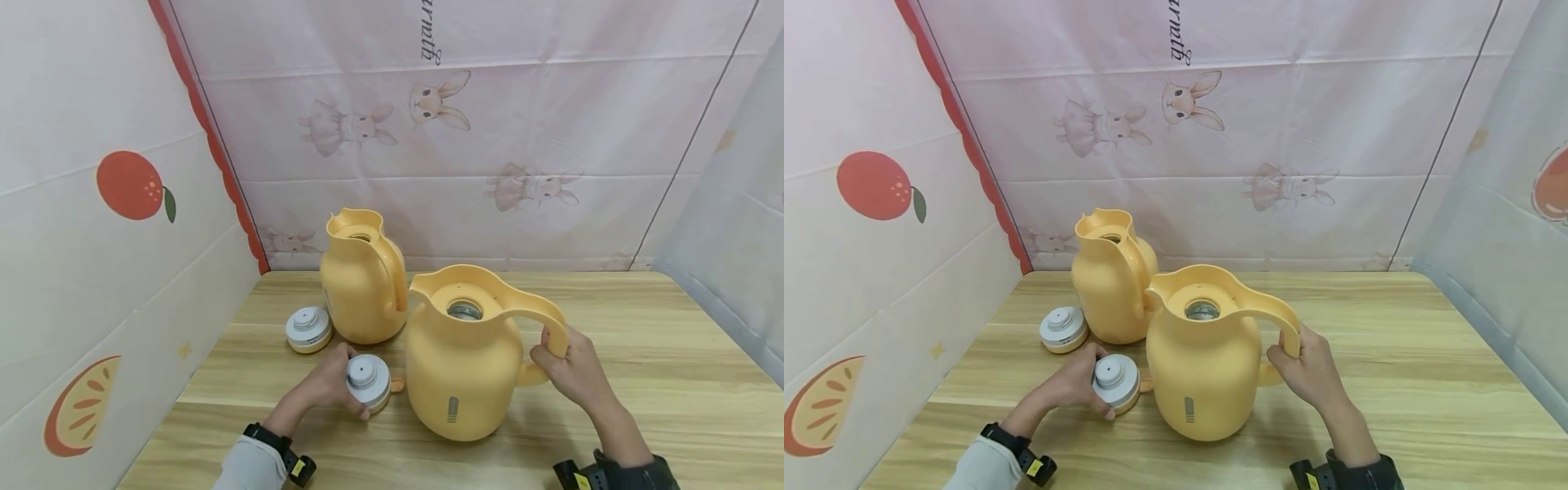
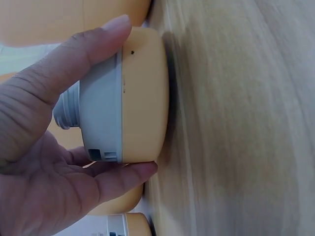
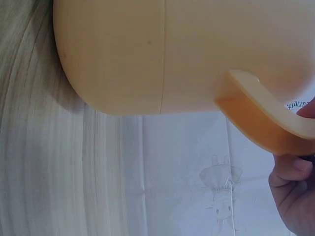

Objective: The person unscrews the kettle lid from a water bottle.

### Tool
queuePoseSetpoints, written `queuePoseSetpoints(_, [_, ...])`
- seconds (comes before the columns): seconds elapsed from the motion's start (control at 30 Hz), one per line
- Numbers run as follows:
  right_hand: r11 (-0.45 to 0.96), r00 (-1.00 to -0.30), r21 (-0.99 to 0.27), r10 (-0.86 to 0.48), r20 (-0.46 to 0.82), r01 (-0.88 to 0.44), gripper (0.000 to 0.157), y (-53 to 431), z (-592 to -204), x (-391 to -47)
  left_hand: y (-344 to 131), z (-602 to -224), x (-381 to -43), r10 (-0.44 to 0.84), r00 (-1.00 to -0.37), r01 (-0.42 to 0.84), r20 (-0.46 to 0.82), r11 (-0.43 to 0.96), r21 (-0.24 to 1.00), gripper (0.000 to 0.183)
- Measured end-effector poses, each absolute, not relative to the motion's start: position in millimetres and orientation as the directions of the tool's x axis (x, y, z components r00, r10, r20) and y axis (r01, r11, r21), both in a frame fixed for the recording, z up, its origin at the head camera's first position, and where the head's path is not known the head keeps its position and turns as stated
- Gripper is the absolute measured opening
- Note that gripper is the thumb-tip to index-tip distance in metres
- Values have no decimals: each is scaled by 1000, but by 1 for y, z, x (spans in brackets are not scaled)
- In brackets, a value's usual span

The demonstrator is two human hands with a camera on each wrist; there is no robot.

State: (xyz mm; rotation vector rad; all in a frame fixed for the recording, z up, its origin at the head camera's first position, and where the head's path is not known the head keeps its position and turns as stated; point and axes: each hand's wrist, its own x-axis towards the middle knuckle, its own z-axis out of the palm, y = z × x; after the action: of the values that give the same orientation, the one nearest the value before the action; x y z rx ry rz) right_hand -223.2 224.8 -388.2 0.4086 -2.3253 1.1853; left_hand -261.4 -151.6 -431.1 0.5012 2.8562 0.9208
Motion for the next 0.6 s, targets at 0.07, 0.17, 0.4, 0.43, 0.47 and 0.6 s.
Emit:
queuePoseSetpoints(0.07, [579, -830, -663, -42, 556, -474, 22, 225, -389, -223, -152, -431, -261, 356, -934, 285, -5, 755, 591, 92])
queuePoseSetpoints(0.17, [585, -825, -655, -44, 563, -478, 22, 225, -389, -223, -152, -433, -261, 372, -928, 292, -12, 749, 595, 92])
queuePoseSetpoints(0.4, [580, -815, -658, -20, 579, -481, 23, 226, -393, -224, -153, -436, -260, 389, -921, 310, -2, 738, 599, 90])
queuePoseSetpoints(0.43, [576, -812, -659, -13, 584, -484, 24, 225, -393, -224, -153, -436, -261, 388, -922, 309, -2, 737, 601, 90])
queuePoseSetpoints(0.47, [577, -805, -655, -9, 593, -488, 24, 225, -393, -224, -153, -437, -260, 385, -923, 305, -4, 738, 602, 89])
queuePoseSetpoints(0.6, [558, -757, -631, 9, 654, -539, 26, 220, -391, -223, -153, -438, -261, 384, -923, 304, -3, 737, 603, 89])
